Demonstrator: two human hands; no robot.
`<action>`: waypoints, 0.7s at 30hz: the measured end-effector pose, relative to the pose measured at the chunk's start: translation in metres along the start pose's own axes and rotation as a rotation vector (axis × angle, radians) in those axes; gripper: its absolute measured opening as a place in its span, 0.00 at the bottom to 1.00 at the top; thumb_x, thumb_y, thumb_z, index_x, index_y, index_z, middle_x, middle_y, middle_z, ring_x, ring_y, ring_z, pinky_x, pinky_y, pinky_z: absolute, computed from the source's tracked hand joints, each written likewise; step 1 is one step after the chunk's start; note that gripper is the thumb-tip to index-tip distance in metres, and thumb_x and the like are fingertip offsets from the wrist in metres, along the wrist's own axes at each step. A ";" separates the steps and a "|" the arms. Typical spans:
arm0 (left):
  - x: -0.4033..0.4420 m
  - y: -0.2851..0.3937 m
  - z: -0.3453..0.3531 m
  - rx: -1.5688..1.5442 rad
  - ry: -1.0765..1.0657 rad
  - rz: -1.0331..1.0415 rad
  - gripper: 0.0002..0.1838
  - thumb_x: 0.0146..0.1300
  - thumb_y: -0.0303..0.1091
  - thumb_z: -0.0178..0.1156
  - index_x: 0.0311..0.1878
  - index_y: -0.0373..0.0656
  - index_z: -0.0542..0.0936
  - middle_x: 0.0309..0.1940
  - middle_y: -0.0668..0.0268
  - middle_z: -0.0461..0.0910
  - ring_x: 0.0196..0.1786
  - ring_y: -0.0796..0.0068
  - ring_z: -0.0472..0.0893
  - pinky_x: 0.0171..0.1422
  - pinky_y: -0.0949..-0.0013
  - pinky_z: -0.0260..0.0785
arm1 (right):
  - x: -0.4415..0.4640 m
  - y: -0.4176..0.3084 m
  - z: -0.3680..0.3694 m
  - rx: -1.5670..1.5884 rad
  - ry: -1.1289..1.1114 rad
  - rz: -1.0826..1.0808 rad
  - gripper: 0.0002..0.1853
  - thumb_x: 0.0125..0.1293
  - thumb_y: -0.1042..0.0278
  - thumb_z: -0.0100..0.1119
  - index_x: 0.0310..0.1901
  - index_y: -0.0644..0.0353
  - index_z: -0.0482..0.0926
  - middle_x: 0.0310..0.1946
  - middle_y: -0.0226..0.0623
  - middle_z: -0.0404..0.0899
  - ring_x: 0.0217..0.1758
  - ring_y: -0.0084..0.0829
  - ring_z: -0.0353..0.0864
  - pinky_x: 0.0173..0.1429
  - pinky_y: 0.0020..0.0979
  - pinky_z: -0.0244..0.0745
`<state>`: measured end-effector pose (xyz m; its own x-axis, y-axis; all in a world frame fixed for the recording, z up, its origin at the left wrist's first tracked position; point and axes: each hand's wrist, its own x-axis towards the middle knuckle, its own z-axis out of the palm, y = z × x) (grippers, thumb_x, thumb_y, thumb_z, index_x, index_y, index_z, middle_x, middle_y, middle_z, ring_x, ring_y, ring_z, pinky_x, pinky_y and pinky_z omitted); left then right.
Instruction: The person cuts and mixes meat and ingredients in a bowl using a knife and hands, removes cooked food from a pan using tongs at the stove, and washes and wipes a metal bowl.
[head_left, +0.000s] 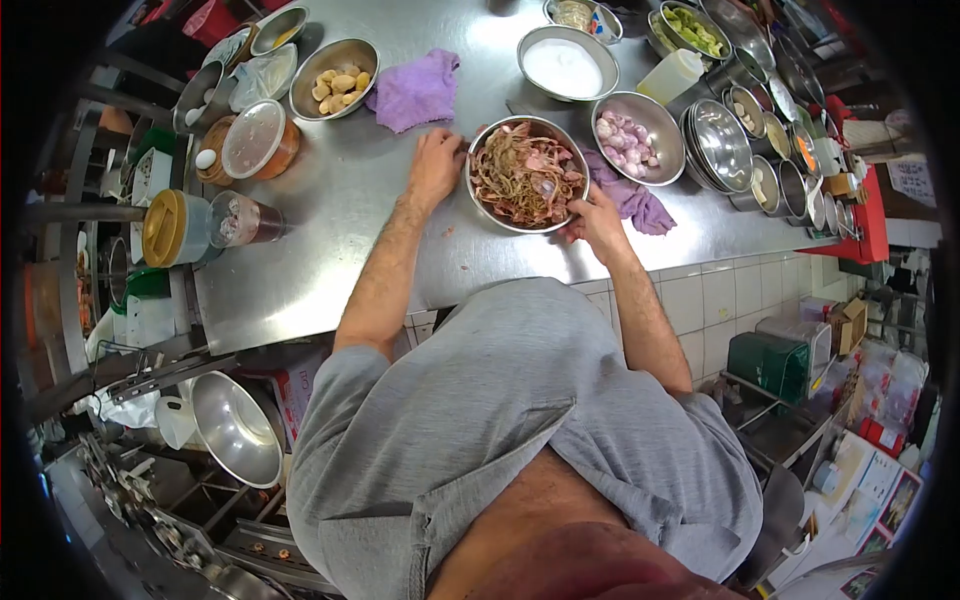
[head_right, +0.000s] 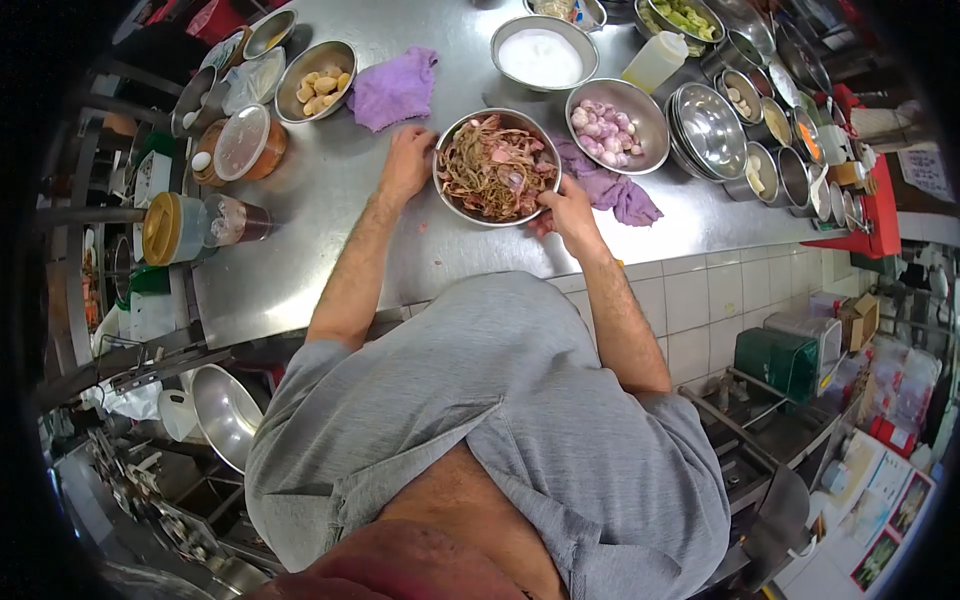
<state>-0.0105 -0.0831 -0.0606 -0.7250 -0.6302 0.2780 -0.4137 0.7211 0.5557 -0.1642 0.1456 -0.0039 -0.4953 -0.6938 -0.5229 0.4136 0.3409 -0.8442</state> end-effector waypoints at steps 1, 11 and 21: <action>0.001 -0.001 0.002 0.012 -0.089 0.044 0.14 0.57 0.28 0.57 0.47 0.39 0.78 0.44 0.55 0.75 0.49 0.54 0.74 0.54 0.60 0.67 | -0.001 0.005 -0.001 0.004 0.027 -0.037 0.19 0.56 0.80 0.47 0.51 0.65 0.69 0.32 0.41 0.77 0.22 0.28 0.76 0.19 0.27 0.71; -0.009 0.057 -0.042 -0.739 0.067 -0.265 0.06 0.54 0.29 0.60 0.34 0.38 0.80 0.33 0.58 0.77 0.37 0.59 0.75 0.44 0.61 0.69 | -0.049 0.027 -0.010 0.005 0.236 -0.037 0.20 0.54 0.81 0.48 0.50 0.68 0.72 0.32 0.40 0.77 0.27 0.27 0.75 0.25 0.27 0.71; -0.011 0.080 -0.040 -0.384 -0.003 0.299 0.10 0.55 0.30 0.61 0.41 0.38 0.80 0.34 0.55 0.77 0.40 0.59 0.75 0.49 0.63 0.67 | -0.058 0.031 -0.018 0.030 0.195 -0.095 0.16 0.53 0.80 0.50 0.47 0.70 0.72 0.30 0.38 0.78 0.23 0.24 0.75 0.21 0.24 0.71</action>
<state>-0.0136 -0.0299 0.0126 -0.7830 -0.4105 0.4673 0.0457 0.7113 0.7014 -0.1365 0.2082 -0.0022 -0.6699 -0.5854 -0.4567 0.3791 0.2592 -0.8883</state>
